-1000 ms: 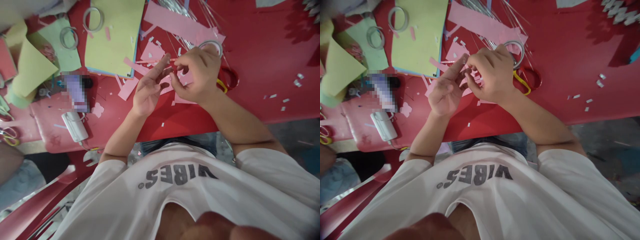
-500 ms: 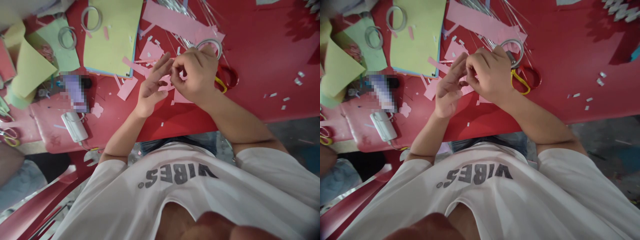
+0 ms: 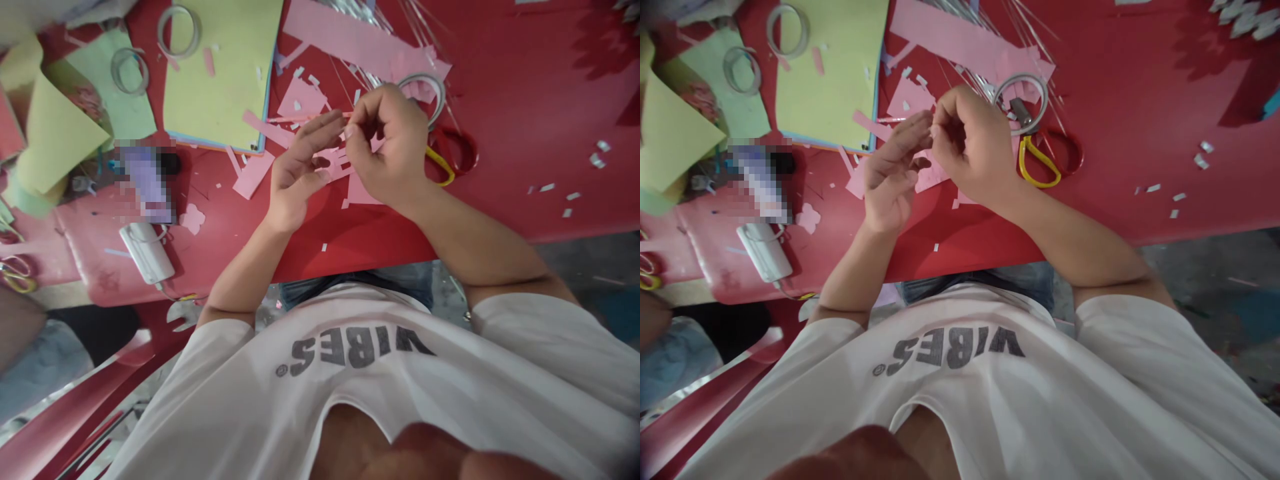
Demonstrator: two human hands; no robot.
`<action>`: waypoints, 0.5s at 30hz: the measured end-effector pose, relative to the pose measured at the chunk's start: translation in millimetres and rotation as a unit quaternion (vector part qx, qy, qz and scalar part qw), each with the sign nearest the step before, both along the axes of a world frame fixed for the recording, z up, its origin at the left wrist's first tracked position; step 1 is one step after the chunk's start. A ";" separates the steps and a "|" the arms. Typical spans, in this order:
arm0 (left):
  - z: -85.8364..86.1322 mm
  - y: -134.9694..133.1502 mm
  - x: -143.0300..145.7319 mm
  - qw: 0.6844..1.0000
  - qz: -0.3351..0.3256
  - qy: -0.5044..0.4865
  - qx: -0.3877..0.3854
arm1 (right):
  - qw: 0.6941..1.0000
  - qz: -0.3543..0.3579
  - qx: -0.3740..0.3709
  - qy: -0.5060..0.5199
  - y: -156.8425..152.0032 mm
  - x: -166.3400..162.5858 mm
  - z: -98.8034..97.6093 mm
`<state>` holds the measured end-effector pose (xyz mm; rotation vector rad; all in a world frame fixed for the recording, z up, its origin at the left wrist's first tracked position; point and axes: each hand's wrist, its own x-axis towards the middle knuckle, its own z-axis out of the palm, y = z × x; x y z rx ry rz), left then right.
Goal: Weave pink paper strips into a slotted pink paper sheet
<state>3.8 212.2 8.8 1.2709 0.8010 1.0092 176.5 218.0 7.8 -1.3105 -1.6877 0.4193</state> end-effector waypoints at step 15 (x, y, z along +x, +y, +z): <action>-14.2 5.3 -6.0 0.997 0.064 0.004 -0.047 | 0.959 0.114 -0.133 0.222 15.3 0.8 -14.1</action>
